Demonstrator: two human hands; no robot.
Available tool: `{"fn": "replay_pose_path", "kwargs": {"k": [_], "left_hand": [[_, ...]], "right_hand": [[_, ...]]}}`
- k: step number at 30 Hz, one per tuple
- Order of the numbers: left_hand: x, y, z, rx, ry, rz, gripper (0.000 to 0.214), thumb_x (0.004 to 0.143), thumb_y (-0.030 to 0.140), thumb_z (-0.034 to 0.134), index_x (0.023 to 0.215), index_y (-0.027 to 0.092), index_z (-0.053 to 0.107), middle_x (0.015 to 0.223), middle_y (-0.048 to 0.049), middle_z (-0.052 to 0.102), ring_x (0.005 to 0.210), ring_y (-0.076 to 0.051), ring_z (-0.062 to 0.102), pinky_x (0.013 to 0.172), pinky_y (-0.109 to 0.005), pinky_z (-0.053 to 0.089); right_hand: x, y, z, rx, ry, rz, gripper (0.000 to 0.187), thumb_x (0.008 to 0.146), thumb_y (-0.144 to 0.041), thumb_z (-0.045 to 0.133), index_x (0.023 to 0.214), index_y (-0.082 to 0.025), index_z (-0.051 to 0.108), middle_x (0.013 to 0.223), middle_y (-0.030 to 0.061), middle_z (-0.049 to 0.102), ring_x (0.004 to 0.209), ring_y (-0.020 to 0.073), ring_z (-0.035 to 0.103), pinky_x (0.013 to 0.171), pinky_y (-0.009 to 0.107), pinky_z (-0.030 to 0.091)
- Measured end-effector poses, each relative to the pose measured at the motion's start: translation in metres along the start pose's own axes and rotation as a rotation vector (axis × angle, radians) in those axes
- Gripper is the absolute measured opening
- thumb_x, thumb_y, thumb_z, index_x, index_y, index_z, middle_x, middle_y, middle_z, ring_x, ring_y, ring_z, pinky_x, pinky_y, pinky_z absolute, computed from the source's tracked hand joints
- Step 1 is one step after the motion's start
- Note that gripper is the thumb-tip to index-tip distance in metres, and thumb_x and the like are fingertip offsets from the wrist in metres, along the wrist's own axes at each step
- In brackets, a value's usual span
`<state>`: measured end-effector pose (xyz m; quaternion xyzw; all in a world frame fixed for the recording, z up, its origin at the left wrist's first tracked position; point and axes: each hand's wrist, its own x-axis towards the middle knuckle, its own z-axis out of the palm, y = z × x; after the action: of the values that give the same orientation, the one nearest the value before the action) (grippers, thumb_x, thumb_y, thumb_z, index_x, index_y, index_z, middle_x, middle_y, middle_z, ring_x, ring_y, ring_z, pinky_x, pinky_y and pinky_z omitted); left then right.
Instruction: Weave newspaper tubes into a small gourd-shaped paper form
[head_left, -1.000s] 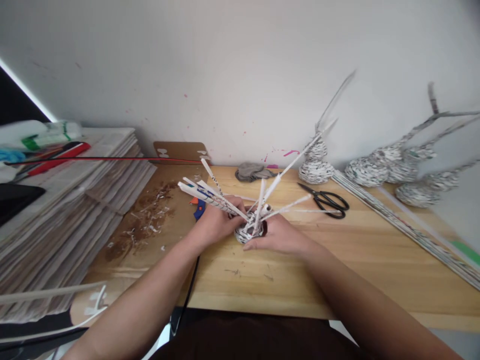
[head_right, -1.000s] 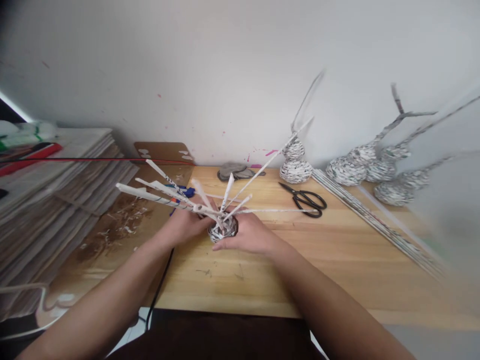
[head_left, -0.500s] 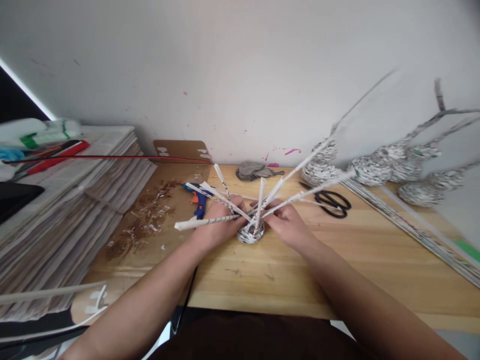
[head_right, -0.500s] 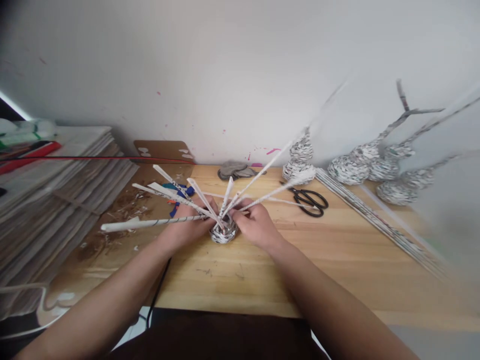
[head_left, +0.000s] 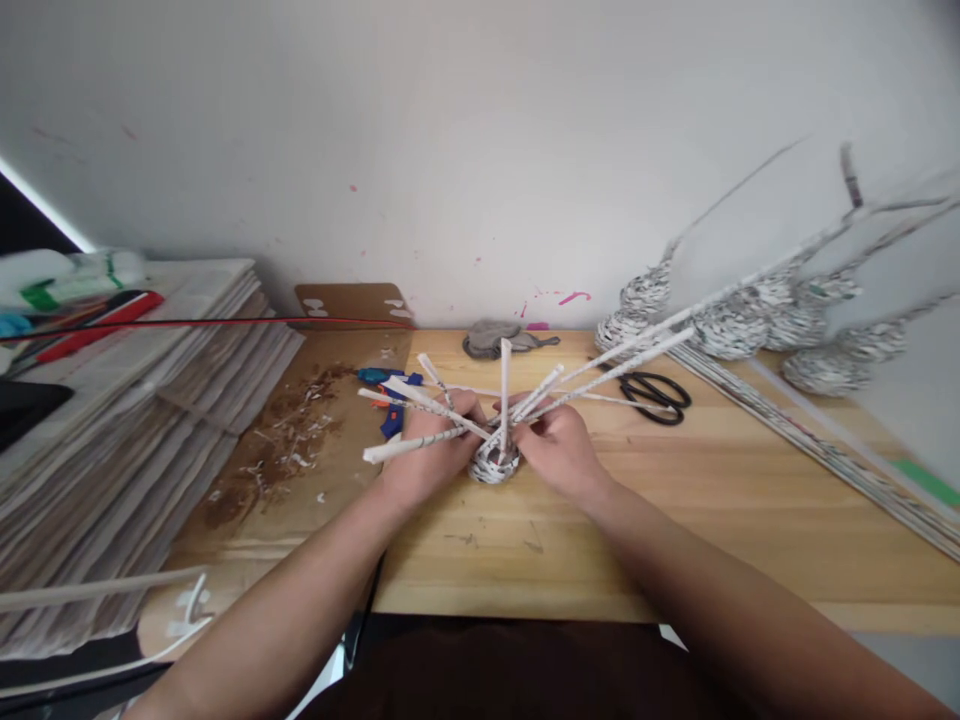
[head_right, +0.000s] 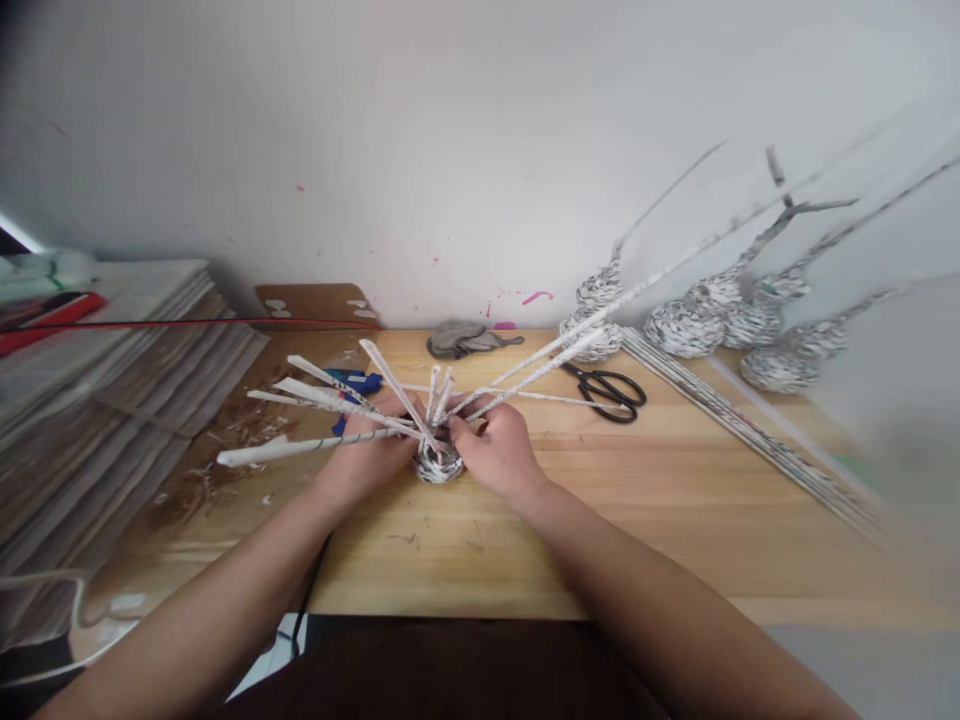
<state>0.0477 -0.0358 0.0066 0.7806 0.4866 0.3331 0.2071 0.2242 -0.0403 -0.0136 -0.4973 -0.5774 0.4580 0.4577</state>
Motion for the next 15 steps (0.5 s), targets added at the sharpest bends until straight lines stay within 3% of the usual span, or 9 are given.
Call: {"fn": "replay_pose_path", "kwargs": {"k": [6, 9, 15], "left_hand": [[-0.001, 0.002, 0.002, 0.008, 0.015, 0.042, 0.019, 0.08, 0.012, 0.06, 0.063, 0.019, 0.055, 0.066, -0.0013, 0.061, 0.066, -0.016, 0.057, 0.064, -0.027, 0.042], [-0.002, 0.002, 0.003, 0.001, 0.024, 0.043, 0.019, 0.078, 0.012, 0.06, 0.062, 0.019, 0.054, 0.065, -0.0008, 0.061, 0.065, -0.016, 0.057, 0.063, -0.027, 0.042], [-0.002, -0.005, 0.002, -0.134, 0.021, 0.01, 0.015, 0.08, 0.015, 0.063, 0.067, 0.019, 0.059, 0.067, 0.0001, 0.062, 0.065, -0.015, 0.057, 0.061, -0.025, 0.044]], "right_hand": [[0.001, 0.003, 0.005, 0.02, 0.063, -0.013, 0.013, 0.076, -0.03, 0.072, 0.085, -0.021, 0.071, 0.08, 0.0025, 0.075, 0.074, 0.0196, 0.071, 0.071, 0.032, 0.058], [0.0, 0.002, 0.009, 0.014, 0.107, -0.003, 0.009, 0.073, -0.022, 0.069, 0.082, -0.021, 0.069, 0.078, 0.001, 0.074, 0.071, 0.0184, 0.069, 0.071, 0.032, 0.058], [-0.001, -0.002, 0.012, 0.202, 0.093, 0.035, 0.017, 0.071, -0.017, 0.063, 0.086, -0.023, 0.067, 0.074, -0.001, 0.074, 0.07, 0.0183, 0.071, 0.065, 0.029, 0.058]]}}
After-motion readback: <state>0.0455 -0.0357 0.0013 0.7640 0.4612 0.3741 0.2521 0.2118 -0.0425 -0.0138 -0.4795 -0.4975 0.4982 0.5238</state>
